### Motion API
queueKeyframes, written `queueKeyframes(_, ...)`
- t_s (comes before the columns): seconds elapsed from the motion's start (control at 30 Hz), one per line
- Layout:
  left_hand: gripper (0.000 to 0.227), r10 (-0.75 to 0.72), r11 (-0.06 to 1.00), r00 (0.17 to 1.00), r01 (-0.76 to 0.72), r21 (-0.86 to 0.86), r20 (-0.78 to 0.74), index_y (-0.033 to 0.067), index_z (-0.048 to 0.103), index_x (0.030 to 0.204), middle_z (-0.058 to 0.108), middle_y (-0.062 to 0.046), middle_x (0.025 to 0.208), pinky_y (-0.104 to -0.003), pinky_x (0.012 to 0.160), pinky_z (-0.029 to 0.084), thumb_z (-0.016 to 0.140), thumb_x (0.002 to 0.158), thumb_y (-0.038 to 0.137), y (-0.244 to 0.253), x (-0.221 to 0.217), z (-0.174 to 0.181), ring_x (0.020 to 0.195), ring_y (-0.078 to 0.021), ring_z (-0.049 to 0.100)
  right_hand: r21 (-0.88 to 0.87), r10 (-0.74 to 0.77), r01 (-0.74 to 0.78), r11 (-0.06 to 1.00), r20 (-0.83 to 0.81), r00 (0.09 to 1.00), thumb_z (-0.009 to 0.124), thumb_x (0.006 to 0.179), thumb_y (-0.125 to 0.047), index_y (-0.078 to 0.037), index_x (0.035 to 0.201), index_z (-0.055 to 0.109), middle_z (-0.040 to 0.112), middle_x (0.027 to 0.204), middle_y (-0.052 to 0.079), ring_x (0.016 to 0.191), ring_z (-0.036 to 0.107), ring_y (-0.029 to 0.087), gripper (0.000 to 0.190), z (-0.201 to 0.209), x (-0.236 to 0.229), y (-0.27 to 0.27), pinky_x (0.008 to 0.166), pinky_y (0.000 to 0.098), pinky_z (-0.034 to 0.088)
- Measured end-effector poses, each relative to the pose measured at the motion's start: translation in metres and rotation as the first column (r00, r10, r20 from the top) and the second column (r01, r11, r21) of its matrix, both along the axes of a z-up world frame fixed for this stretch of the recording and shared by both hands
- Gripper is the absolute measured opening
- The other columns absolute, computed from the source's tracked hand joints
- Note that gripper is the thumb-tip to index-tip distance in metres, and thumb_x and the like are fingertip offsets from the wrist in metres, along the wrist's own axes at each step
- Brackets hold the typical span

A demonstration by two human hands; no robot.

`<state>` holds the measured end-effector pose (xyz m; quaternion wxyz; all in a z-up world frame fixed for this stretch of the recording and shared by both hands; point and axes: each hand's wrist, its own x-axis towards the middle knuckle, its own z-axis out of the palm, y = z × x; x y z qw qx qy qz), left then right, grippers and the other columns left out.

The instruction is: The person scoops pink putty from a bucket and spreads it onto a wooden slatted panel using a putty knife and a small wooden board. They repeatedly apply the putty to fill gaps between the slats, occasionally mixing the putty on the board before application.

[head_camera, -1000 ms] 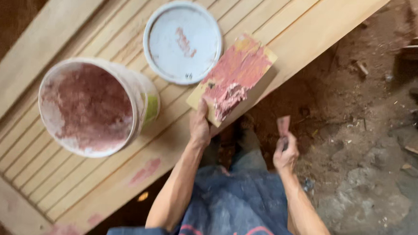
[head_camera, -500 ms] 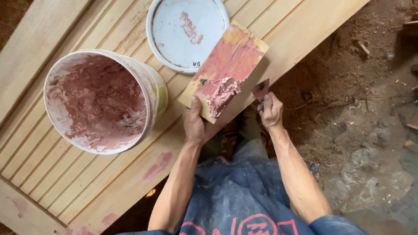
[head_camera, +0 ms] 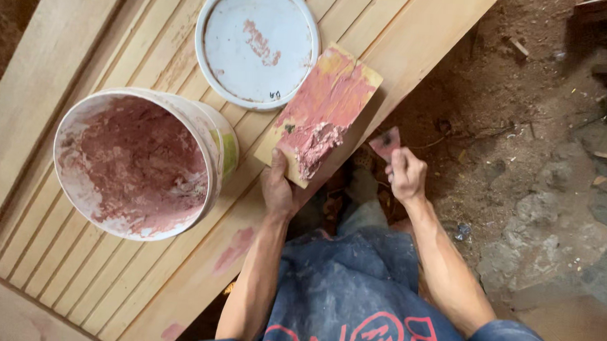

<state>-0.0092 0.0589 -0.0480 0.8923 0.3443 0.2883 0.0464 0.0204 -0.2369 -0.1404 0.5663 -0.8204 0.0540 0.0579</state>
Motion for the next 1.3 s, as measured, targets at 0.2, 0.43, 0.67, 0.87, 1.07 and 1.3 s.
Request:
queueKeyframes(0.2, 0.063, -0.005, 0.999, 1.0, 0.004, 0.044, 0.018, -0.0113, 0.053, 0.139, 0.067, -0.019, 0.13, -0.041, 0.1, 0.055, 0.056, 0.105, 0.041, -0.002, 0.004, 0.008, 0.112, -0.0254, 0.067, -0.38, 0.243, -0.191, 0.905, 0.093, 0.966, 0.043, 0.109, -0.058, 0.002, 0.074, 0.061, 0.057, 0.057, 0.021, 0.048, 0.058, 0.03, 0.072, -0.054, 0.036, 0.031, 0.048, 0.044, 0.041)
queueKeyframes(0.43, 0.065, 0.054, 0.998, 0.998, -0.052, 0.042, -0.038, -0.0075, 0.052, 0.139, 0.066, -0.016, 0.13, -0.04, 0.097, 0.055, 0.059, 0.099, 0.043, -0.003, 0.009, 0.016, 0.11, -0.0235, 0.068, -0.302, -0.215, 0.067, 0.951, -0.492, 0.844, 0.044, 0.113, -0.033, -0.012, 0.148, 0.048, 0.068, 0.105, 0.031, 0.067, 0.062, 0.016, 0.04, 0.0, 0.017, -0.047, 0.056, 0.0326, 0.052)
queueKeyframes(0.67, 0.071, 0.047, 0.963, 0.983, 0.003, 0.269, -0.177, -0.0096, 0.063, 0.129, 0.072, -0.017, 0.119, -0.038, 0.092, 0.056, 0.061, 0.097, 0.053, -0.008, -0.004, -0.006, 0.103, -0.0221, 0.069, -0.308, 0.205, -0.204, 0.929, -0.031, 0.978, 0.053, 0.101, -0.009, -0.01, 0.159, 0.036, 0.056, 0.132, 0.029, 0.063, 0.058, 0.014, 0.06, 0.141, 0.085, -0.022, 0.054, 0.0294, 0.053)
queueKeyframes(0.87, 0.073, 0.09, 0.954, 0.993, -0.062, 0.295, -0.083, -0.0075, 0.06, 0.132, 0.07, -0.016, 0.125, -0.036, 0.096, 0.055, 0.063, 0.096, 0.056, -0.007, -0.013, 0.001, 0.107, -0.0206, 0.068, -0.52, 0.011, -0.231, 0.822, -0.391, 0.92, 0.058, 0.095, -0.006, -0.006, 0.141, 0.062, 0.076, 0.107, 0.031, 0.051, 0.061, 0.014, 0.046, 0.22, 0.142, 0.053, 0.05, 0.0284, 0.052)
queueKeyframes(1.07, 0.078, 0.143, 0.984, 0.983, -0.13, 0.12, -0.112, -0.0026, 0.052, 0.14, 0.066, -0.016, 0.126, -0.043, 0.084, 0.06, 0.062, 0.092, 0.058, -0.006, -0.014, 0.019, 0.103, -0.0248, 0.068, -0.466, 0.072, -0.373, 0.802, -0.545, 0.835, 0.052, 0.101, -0.013, -0.005, 0.127, 0.067, 0.064, 0.134, 0.013, 0.045, 0.058, 0.015, 0.032, 0.203, 0.092, 0.092, 0.038, 0.0326, 0.048)
queueKeyframes(1.3, 0.076, 0.127, 0.991, 0.992, -0.128, -0.032, -0.021, -0.0046, 0.053, 0.139, 0.067, -0.017, 0.129, -0.043, 0.09, 0.061, 0.059, 0.095, 0.057, 0.006, 0.004, 0.032, 0.11, -0.0263, 0.07, -0.273, 0.248, -0.54, 0.796, -0.667, 0.703, 0.064, 0.099, -0.009, -0.015, 0.144, 0.063, 0.075, 0.107, 0.031, 0.068, 0.065, 0.027, 0.045, 0.211, 0.03, 0.101, 0.06, 0.0379, 0.055)
